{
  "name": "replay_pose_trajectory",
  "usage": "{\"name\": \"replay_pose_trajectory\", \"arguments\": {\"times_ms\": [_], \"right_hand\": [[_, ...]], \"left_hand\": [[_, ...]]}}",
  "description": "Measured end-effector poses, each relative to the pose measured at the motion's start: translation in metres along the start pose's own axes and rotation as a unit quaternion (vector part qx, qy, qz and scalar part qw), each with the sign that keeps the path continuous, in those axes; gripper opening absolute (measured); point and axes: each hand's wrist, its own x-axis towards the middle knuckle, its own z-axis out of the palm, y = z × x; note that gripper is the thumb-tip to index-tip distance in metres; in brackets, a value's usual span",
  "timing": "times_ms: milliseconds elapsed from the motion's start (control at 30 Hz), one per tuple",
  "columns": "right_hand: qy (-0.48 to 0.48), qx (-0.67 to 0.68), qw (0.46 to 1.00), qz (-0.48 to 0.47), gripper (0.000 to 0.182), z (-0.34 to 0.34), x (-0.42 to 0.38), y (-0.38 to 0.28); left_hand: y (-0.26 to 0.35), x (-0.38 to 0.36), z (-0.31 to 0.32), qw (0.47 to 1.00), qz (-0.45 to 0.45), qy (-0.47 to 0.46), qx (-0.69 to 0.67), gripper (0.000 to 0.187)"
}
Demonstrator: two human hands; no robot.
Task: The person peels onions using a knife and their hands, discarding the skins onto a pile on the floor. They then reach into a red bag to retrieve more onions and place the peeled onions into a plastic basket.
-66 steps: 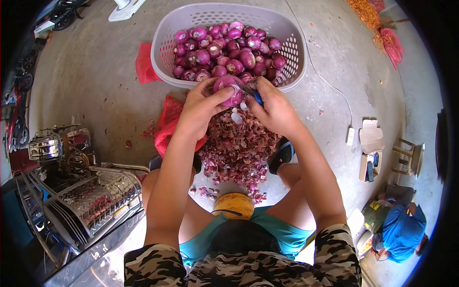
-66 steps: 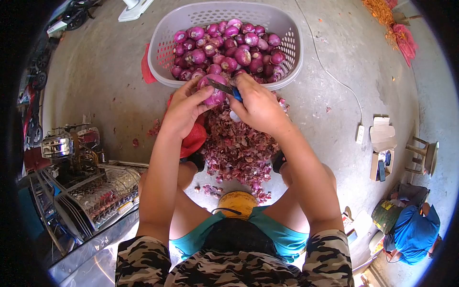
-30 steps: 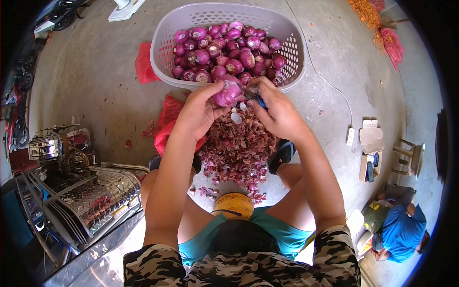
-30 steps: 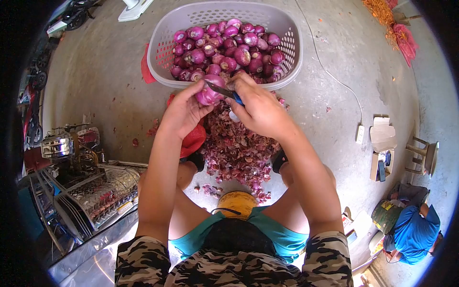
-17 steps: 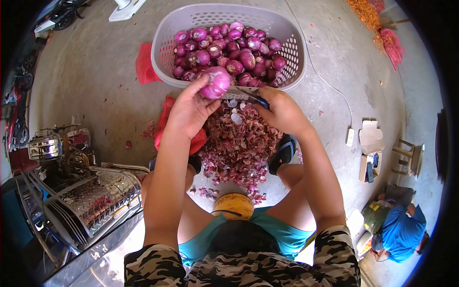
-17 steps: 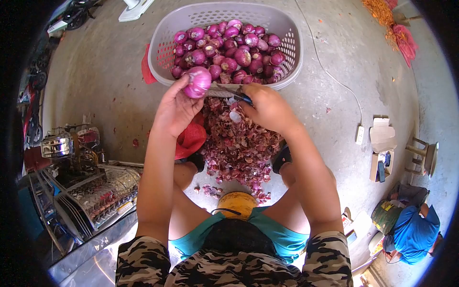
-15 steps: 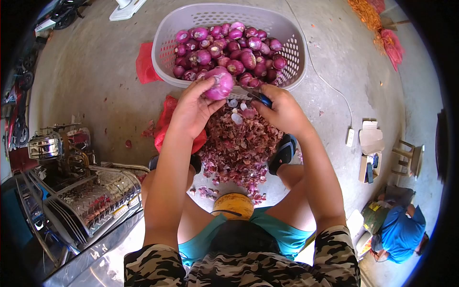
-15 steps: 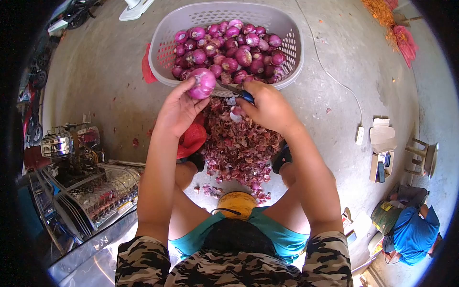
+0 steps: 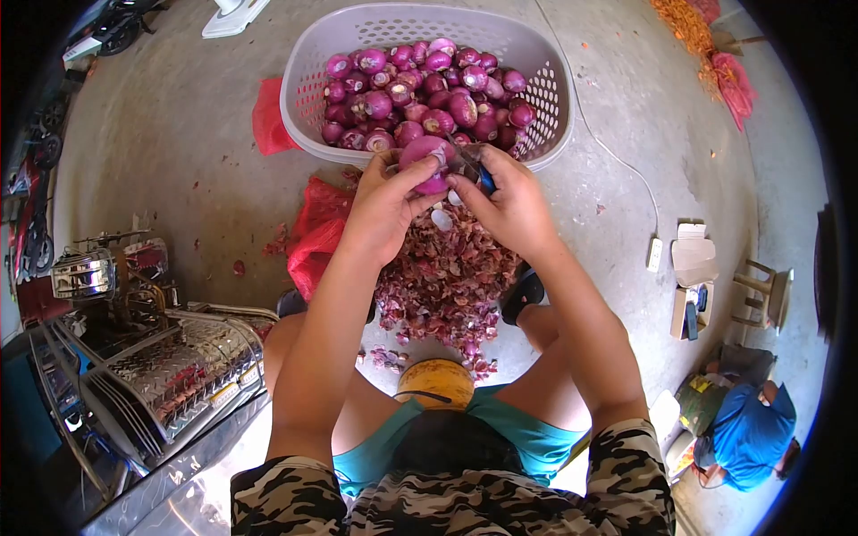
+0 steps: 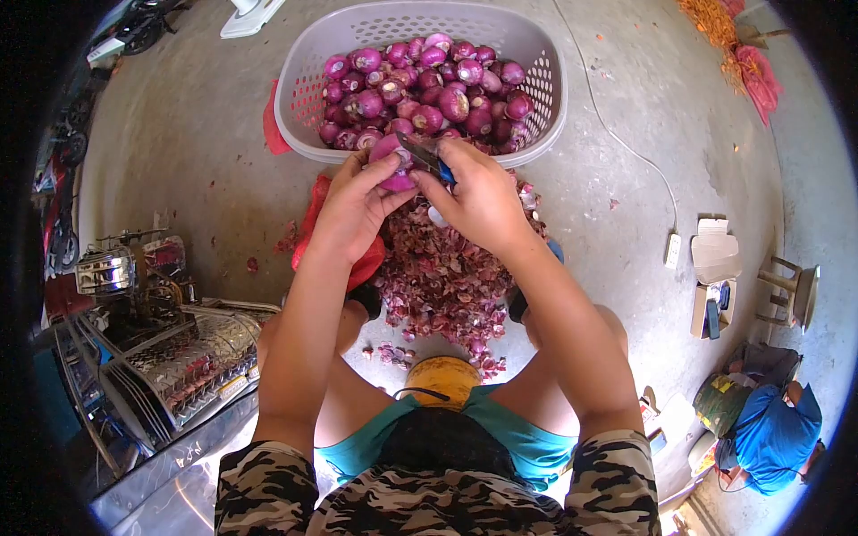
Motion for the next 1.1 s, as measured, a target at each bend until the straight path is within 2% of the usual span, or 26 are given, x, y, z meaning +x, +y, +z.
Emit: {"name": "replay_pose_trajectory", "arguments": {"times_ms": [33, 200, 400, 500, 600, 700, 733, 1100], "right_hand": [[0.001, -0.002, 1.000, -0.004, 0.024, 0.000, 0.000, 0.000], [-0.001, -0.007, 1.000, -0.024, 0.024, 0.003, 0.001, 0.006], [-0.059, -0.006, 0.998, 0.013, 0.022, -0.004, 0.000, 0.005], [-0.083, -0.065, 0.994, -0.001, 0.022, -0.006, 0.000, 0.002], [-0.083, -0.065, 0.994, -0.018, 0.023, -0.005, 0.000, 0.006], [-0.016, -0.013, 0.999, -0.045, 0.024, -0.005, 0.001, 0.007], [-0.023, -0.012, 0.998, -0.053, 0.025, -0.006, 0.002, 0.008], [-0.074, -0.074, 0.994, -0.032, 0.027, -0.006, -0.001, 0.005]], "left_hand": [[-0.001, 0.000, 0.000, 1.000, 0.001, -0.009, -0.002, 0.048], [-0.001, -0.002, 0.004, 0.999, 0.000, 0.016, 0.034, 0.045], [-0.001, -0.004, 0.005, 0.996, -0.006, 0.030, 0.085, 0.047], [-0.005, -0.002, 0.003, 0.995, -0.005, 0.029, 0.092, 0.048], [-0.002, -0.002, 0.004, 0.995, -0.006, 0.027, 0.094, 0.048], [0.001, -0.002, 0.005, 0.995, -0.003, 0.023, 0.098, 0.047], [0.001, -0.001, 0.005, 0.995, -0.001, 0.021, 0.100, 0.047], [0.005, -0.004, -0.001, 0.999, -0.037, 0.000, 0.023, 0.039]]}}
